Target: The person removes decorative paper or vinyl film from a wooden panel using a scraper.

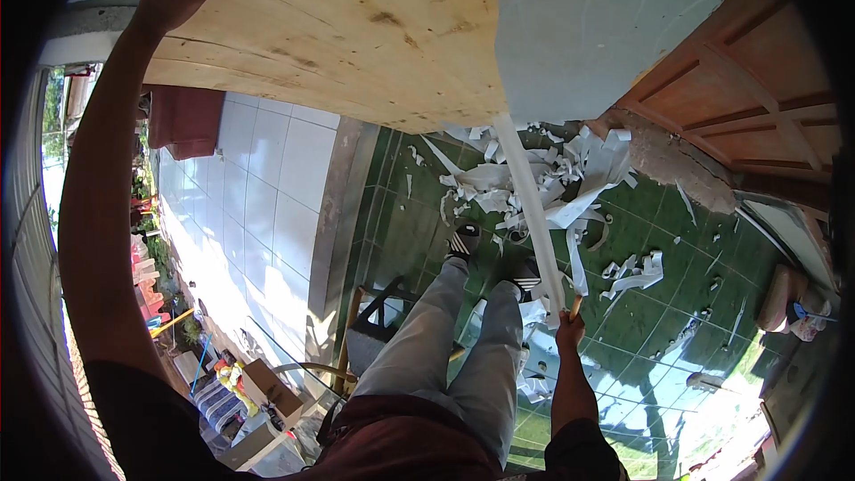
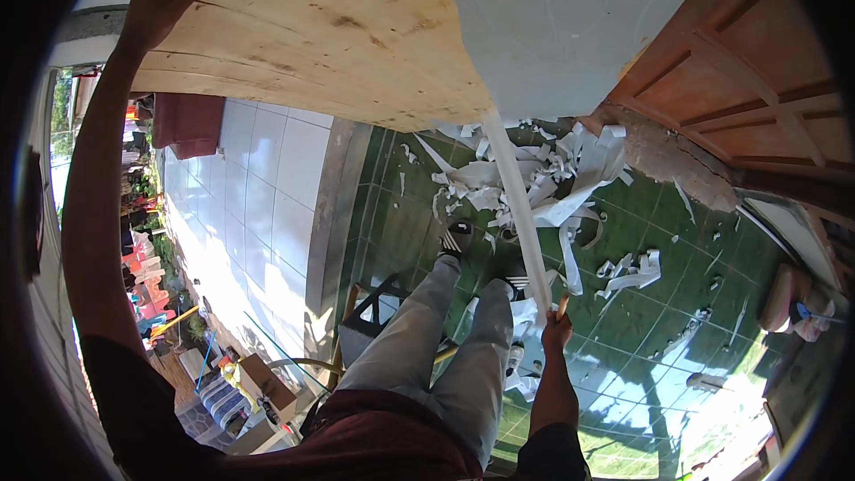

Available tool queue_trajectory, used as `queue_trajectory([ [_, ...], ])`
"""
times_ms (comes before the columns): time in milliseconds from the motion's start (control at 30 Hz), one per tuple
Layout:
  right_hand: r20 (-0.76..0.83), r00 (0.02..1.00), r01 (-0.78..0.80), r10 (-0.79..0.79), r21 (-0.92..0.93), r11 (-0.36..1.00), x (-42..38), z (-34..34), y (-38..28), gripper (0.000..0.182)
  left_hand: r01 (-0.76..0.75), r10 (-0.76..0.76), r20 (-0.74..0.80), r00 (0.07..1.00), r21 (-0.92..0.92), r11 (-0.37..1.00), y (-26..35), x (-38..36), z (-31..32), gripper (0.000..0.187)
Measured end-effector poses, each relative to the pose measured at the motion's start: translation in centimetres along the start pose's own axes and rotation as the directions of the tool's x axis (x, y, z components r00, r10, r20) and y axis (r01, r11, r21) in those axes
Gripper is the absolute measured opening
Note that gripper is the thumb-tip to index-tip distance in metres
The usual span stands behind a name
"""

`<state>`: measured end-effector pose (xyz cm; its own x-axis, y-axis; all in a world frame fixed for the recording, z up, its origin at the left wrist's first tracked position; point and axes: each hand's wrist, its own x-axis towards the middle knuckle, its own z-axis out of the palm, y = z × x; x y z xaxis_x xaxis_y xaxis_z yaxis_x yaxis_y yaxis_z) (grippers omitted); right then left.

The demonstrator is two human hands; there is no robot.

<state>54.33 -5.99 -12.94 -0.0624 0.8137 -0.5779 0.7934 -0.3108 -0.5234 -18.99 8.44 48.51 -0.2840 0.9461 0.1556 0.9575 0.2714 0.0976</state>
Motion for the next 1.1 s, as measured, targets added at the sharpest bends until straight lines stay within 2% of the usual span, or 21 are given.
queue_trajectory([
  [133, 0.015, 0.994, -0.103, 0.104, -0.062, 0.993, -1.1, 0.5, 1.3, 0.029, -0.015, 0.015, 0.02, 1.0, 0.017, 1.0, -1.3, 0.2, -0.4, 0.053],
  [167, -0.017, 0.998, -0.061, 0.06, -0.062, 0.996, -1.7, 0.6, 1.7, 0.028, -0.023, 0.022, 0.025, 0.999, 0.025, 0.999, -1.7, 0.2, -0.6, 0.053],
  [267, 0.029, 0.989, -0.144, 0.147, -0.07, 0.987, -2.1, 0.3, 1.6, 0.028, -0.041, 0.039, 0.049, 0.998, 0.052, 0.998, -2.7, 0.3, -0.6, 0.051],
  [300, -0.018, 0.993, -0.115, 0.114, -0.096, 0.989, -2.5, 0.5, 2.7, 0.028, -0.047, 0.044, 0.047, 0.998, 0.061, 0.997, -3.0, 0.2, -0.7, 0.05],
  [400, -0.001, 0.986, -0.161, 0.165, -0.219, 0.962, -4.8, -0.5, 7.3, 0.024, -0.066, 0.061, 0.055, 0.997, 0.095, 0.993, -3.8, -0.1, -1.1, 0.048],
  [467, -0.055, 0.96, -0.261, 0.273, -0.522, 0.812, -10.3, -3.1, 14.5, 0.018, -0.076, 0.068, 0.08, 0.994, 0.096, 0.993, -4.1, 0.3, -0.6, 0.047],
  [500, -0.109, 0.901, -0.41, 0.42, -0.525, 0.746, -12.7, -5.2, 19.9, 0.021, -0.078, 0.072, 0.055, 0.996, 0.135, 0.988, -4.0, 0.3, -0.6, 0.048],
  [533, -0.183, 0.863, -0.49, 0.471, -0.533, 0.69, -15.4, -8.0, 22.5, 0.025, -0.097, 0.092, 0.04, 0.995, 0.152, 0.984, -4.2, 0.1, -0.6, 0.048],
  [567, -0.257, 0.826, -0.523, 0.501, -0.679, 0.515, -17.1, -10.8, 23.6, 0.029, -0.116, 0.113, 0.032, 0.993, 0.164, 0.98, -4.5, 0.3, -0.6, 0.048],
  [600, -0.326, 0.797, -0.577, 0.508, -0.66, 0.481, -18.8, -13.5, 24.1, 0.029, -0.138, 0.136, 0.024, 0.99, 0.168, 0.976, -4.7, 0.5, -0.5, 0.049],
  [633, -0.318, 0.821, -0.54, 0.474, -0.704, 0.463, -19.5, -15.8, 24.3, 0.03, -0.117, 0.112, 0.048, 0.993, 0.128, 0.985, -4.9, 0.5, -0.6, 0.049],
  [733, -0.305, 0.933, -0.355, 0.194, -0.672, 0.65, -18.0, -19.5, 21.0, 0.027, -0.081, 0.075, 0.065, 0.995, 0.106, 0.991, -3.7, 0.1, 0.2, 0.05],
  [800, -0.351, 0.924, -0.312, 0.153, -0.456, 0.834, -14.4, -18.9, 19.0, 0.023, -0.051, 0.045, 0.058, 0.997, 0.1, 0.994, -2.3, -0.3, 0.0, 0.05],
  [867, -0.224, 0.973, -0.146, 0.063, -0.38, 0.913, -9.5, -17.0, 15.0, 0.018, -0.012, 0.003, 0.064, 0.998, 0.143, 0.99, -0.9, -0.3, -0.4, 0.05],
  [900, -0.267, 0.962, -0.126, 0.052, -0.269, 0.955, -7.8, -16.0, 9.3, 0.016, -0.053, 0.046, 0.043, 0.998, 0.183, 0.982, -0.2, -0.5, -0.5, 0.049],
  [933, -0.309, 0.949, 0.007, -0.066, -0.188, 0.982, -6.5, -15.4, 3.0, 0.02, -0.095, 0.093, 0.02, 0.995, 0.224, 0.97, 0.4, -0.5, -0.5, 0.048],
  [1000, -0.248, 0.939, 0.205, -0.238, -0.151, 0.967, -3.9, -15.2, -6.1, 0.031, -0.102, 0.101, 0.016, 0.995, 0.218, 0.971, 1.1, -0.5, -0.7, 0.046],
  [1067, -0.277, 0.903, 0.325, -0.327, -0.055, 0.944, -2.2, -14.7, -13.4, 0.036, -0.125, 0.13, -0.021, 0.991, 0.148, 0.981, 1.5, -0.6, -0.8, 0.043],
  [1100, -0.265, 0.9, 0.342, -0.347, -0.067, 0.937, -1.6, -14.8, -16.5, 0.034, -0.101, 0.101, 0.0, 0.995, 0.106, 0.989, 1.7, -0.7, -0.9, 0.043],
])
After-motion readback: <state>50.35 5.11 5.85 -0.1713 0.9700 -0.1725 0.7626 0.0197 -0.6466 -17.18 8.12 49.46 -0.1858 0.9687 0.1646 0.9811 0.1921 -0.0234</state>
